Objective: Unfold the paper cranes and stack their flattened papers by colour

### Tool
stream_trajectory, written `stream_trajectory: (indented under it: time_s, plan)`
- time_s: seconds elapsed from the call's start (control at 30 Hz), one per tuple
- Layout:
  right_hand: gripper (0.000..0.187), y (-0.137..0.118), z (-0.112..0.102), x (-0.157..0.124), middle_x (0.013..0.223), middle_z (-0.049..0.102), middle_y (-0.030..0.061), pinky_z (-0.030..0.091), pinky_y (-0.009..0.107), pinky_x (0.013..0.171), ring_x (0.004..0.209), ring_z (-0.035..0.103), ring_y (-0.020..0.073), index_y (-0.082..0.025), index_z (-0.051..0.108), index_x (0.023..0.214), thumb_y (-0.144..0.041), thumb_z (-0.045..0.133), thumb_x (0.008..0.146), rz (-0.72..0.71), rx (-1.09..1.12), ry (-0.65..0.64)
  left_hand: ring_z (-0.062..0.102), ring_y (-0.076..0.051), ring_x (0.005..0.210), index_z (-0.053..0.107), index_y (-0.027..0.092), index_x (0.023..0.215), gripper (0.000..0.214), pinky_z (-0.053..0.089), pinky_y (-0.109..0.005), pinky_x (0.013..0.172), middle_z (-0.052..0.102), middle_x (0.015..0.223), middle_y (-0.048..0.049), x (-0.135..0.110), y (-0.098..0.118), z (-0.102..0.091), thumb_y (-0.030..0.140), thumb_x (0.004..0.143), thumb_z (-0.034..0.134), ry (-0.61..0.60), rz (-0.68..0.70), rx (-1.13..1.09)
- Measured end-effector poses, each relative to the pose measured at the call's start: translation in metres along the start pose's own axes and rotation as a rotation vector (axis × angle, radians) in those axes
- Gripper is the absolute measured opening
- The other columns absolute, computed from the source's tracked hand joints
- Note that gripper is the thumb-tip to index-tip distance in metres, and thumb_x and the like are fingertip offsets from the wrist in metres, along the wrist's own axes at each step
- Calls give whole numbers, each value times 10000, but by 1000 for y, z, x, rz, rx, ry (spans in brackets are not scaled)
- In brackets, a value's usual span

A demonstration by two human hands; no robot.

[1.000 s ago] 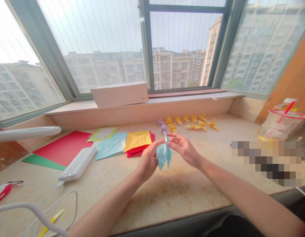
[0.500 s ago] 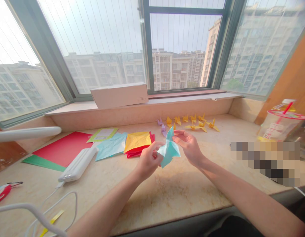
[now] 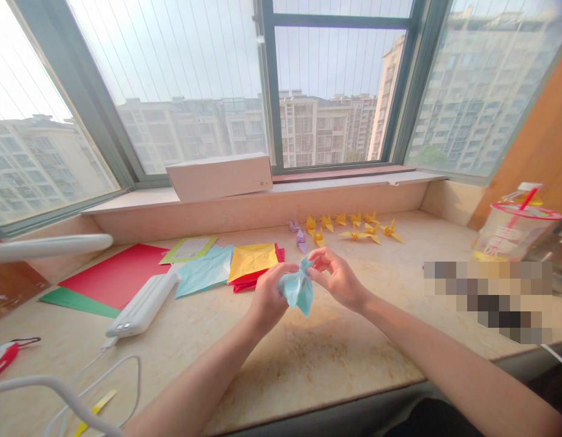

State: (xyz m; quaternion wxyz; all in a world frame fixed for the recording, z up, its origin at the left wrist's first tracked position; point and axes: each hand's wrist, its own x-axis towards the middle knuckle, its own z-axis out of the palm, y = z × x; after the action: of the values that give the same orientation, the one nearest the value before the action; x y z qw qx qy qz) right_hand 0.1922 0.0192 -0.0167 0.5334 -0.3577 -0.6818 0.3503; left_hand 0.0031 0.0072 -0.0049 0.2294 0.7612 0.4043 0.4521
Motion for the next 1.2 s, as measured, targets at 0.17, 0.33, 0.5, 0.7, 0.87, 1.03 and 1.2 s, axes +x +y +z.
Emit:
stream_trajectory:
  time_s: [0.17,0.33,0.5,0.7,0.87,1.03,1.2]
  plan:
    - [324,-7,-1,-3,785,653,35,465,317,707,749,606,187,-191,643,977,-489,648,851,121,-108,-133,615,-148,673,690,174,821,224,438,-240,637,684,741,-18,-2,-5,-4,327,919,559,-2,63,169]
    - [428,-9,2,-4,829,648,39,474,320,713,746,633,188,-181,591,1053,-545,651,836,235,73,-253,634,-161,741,682,187,930,110,440,-236,649,695,835,-32,-3,-10,-8,206,894,579,-31,162,350]
    - [498,-10,6,-6,1000,620,64,487,315,734,803,639,178,-193,526,1162,-531,673,826,270,174,-289,643,-166,714,670,196,956,154,442,-234,622,688,827,-31,-4,-8,-10,137,829,607,-34,253,495]
    - [600,-16,9,-10,1062,592,36,492,267,703,806,605,147,-244,487,1227,-363,800,728,251,201,-359,603,-137,626,662,190,928,145,407,-212,561,674,792,-25,-8,-1,-10,141,814,588,-14,266,458]
    - [469,-16,10,-10,1142,581,58,525,287,735,837,630,150,-257,471,1262,-307,659,835,182,214,-252,601,-153,639,663,185,835,131,387,-223,571,672,748,-31,-7,-1,-13,120,802,555,10,168,400]
    - [507,-7,10,-7,1138,594,78,527,261,612,708,631,129,-258,456,1277,-346,668,825,189,211,-103,619,-178,680,682,191,865,203,391,-241,612,692,773,-33,-3,-1,-16,105,744,543,19,77,330]
    - [457,-3,9,-7,818,683,32,516,270,600,695,656,174,-233,517,1240,-406,665,843,205,202,-47,526,-145,564,633,173,685,107,322,-231,556,550,566,23,0,5,-17,137,711,536,37,-26,320]
